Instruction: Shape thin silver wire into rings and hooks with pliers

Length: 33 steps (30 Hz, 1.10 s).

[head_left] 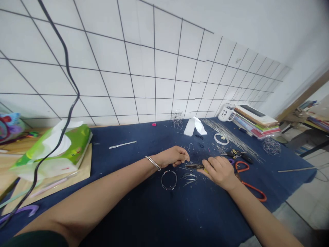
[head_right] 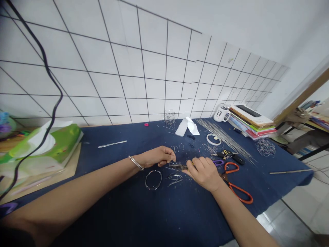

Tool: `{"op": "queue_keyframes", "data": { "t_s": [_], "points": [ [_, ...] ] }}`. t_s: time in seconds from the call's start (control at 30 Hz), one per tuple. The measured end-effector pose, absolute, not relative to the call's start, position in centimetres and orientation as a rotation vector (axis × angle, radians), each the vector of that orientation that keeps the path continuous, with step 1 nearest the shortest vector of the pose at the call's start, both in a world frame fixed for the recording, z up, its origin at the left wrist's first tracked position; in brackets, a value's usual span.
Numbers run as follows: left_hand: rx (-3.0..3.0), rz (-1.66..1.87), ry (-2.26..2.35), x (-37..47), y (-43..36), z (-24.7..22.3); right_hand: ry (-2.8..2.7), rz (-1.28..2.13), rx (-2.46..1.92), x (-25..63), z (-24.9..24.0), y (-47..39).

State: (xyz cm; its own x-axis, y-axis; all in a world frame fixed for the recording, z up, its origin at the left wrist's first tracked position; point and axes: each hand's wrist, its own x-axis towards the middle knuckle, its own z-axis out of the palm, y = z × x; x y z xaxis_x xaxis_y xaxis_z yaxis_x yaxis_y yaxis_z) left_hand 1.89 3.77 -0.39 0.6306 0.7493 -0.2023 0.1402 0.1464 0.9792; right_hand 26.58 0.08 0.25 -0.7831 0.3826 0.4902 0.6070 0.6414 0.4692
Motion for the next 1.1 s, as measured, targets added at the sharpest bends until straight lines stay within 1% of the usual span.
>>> {"op": "queue_keyframes", "data": {
  "t_s": [0.53,0.63,0.83,1.1],
  "points": [
    [1.467,0.515,0.873,2.1,3.6,-0.4,-2.594,-0.900,-0.797,26.9,0.1,0.1],
    [1.602,0.586,0.917,2.2,3.3,0.1,-2.625,-0.864,-0.804,26.8,0.1,0.2],
    [2.058,0.798,0.971,2.5,3.0,1.0,-2.684,-0.717,-0.819,26.6,-0.1,0.4],
    [2.422,0.902,0.949,2.5,3.0,0.1,-2.701,-0.562,-0.877,26.4,-0.4,0.3]
  ]
}}
